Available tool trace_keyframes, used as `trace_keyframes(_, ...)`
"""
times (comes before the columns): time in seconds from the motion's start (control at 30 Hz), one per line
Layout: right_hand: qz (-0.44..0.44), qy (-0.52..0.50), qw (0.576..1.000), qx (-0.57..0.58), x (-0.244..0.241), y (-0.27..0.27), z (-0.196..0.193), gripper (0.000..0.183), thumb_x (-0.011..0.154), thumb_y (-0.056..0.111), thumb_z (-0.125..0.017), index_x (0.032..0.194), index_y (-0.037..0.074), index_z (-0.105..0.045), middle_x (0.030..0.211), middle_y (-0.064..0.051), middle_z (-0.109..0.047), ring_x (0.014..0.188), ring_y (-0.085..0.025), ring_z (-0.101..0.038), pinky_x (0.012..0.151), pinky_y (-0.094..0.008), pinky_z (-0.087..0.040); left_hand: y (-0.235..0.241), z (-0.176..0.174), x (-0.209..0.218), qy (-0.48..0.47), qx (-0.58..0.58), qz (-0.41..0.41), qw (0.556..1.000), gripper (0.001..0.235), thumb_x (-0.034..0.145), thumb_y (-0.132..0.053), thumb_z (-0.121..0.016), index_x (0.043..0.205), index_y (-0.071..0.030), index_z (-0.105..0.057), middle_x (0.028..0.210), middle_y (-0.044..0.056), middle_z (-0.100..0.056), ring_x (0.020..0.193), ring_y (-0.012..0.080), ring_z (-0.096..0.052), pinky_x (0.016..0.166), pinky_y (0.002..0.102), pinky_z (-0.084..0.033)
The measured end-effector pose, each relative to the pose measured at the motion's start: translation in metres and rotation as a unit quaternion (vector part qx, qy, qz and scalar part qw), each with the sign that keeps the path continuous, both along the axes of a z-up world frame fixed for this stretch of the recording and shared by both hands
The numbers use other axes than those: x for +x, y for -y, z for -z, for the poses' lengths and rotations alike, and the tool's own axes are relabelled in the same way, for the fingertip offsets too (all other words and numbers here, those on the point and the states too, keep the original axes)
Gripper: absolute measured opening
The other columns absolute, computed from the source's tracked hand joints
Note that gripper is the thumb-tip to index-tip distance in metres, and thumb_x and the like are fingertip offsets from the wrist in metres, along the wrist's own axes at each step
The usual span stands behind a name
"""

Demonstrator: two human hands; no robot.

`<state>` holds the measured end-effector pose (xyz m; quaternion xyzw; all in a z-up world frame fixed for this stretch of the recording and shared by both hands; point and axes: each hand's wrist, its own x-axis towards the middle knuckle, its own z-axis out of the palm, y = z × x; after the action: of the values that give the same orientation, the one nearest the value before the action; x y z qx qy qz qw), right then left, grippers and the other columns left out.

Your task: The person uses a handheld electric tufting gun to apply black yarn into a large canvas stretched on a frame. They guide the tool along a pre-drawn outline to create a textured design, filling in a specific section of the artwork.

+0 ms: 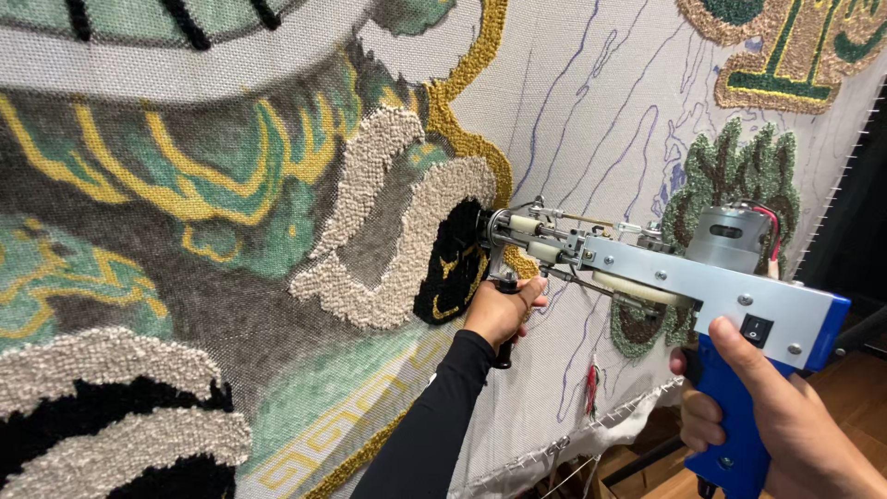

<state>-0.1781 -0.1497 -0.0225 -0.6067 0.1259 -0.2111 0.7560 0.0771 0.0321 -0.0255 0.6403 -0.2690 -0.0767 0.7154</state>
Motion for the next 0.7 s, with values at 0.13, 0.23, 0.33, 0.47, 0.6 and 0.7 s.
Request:
trace_keyframes(0.13,-0.097,0.044,0.994,0.030,0.003,0.022,0.012,0.068,0.105,0.056,-0.061,0.127,-0.007,-0.060,0.061,-0.007,-0.043,0.051,-0.021,-0.045,0.047,-0.040,-0.041,-0.007,-0.009,-0.012,0.004,0.029,0.026,0.999,0.046,0.089,-0.041,-0.078,0.121,-0.008,-0.074,0.083,0.011,-0.071,0.047,0.0123,-0.059,0.040,0.028,-0.042)
trace_keyframes(0.23,-0.148,0.054,0.987,0.038,0.001,0.036,0.011,0.071,0.106,0.057,-0.060,0.136,-0.007,-0.058,0.061,-0.006,-0.043,0.051,-0.020,-0.045,0.047,-0.041,-0.043,-0.012,-0.017,-0.024,-0.026,0.031,0.065,0.997,0.057,0.087,-0.040,-0.077,0.137,-0.014,-0.066,0.104,0.005,-0.071,0.057,0.0132,-0.069,0.046,0.027,-0.043)
trace_keyframes(0.33,-0.082,0.020,0.996,0.025,-0.004,0.044,0.010,0.073,0.105,0.056,-0.056,0.137,-0.010,-0.055,0.061,-0.008,-0.041,0.051,-0.020,-0.041,0.047,-0.041,-0.039,-0.009,-0.018,-0.030,-0.036,0.023,0.098,0.994,0.061,0.086,-0.040,-0.075,0.140,-0.014,-0.063,0.115,0.002,-0.075,0.061,0.0122,-0.070,0.048,0.025,-0.043)
trace_keyframes(0.47,-0.171,0.049,0.984,0.006,-0.011,0.068,0.007,0.078,0.106,0.062,-0.052,0.141,-0.008,-0.051,0.060,-0.006,-0.043,0.051,-0.020,-0.046,0.049,-0.041,-0.044,0.001,-0.009,-0.031,-0.043,0.002,0.135,0.990,0.056,0.088,-0.040,-0.073,0.137,-0.014,-0.065,0.112,0.001,-0.078,0.061,0.0099,-0.066,0.048,0.024,-0.043)
trace_keyframes(0.6,-0.114,0.007,0.993,-0.007,-0.024,0.100,0.016,0.083,0.102,0.067,-0.053,0.142,-0.005,-0.053,0.061,-0.006,-0.043,0.049,-0.018,-0.042,0.044,-0.039,-0.038,0.021,0.001,-0.045,-0.035,0.004,0.097,0.995,0.046,0.089,-0.037,-0.075,0.127,-0.010,-0.072,0.093,0.001,-0.074,0.055,0.0089,-0.059,0.044,0.026,-0.043)
trace_keyframes(0.7,-0.190,0.074,0.979,0.014,-0.039,0.127,0.035,0.085,0.107,0.067,-0.055,0.144,-0.009,-0.048,0.062,-0.006,-0.045,0.050,-0.018,-0.045,0.047,-0.039,-0.042,0.034,0.007,-0.059,-0.032,-0.002,0.087,0.996,0.037,0.090,-0.033,-0.078,0.119,-0.009,-0.076,0.080,0.000,-0.067,0.052,0.0082,-0.055,0.043,0.026,-0.042)
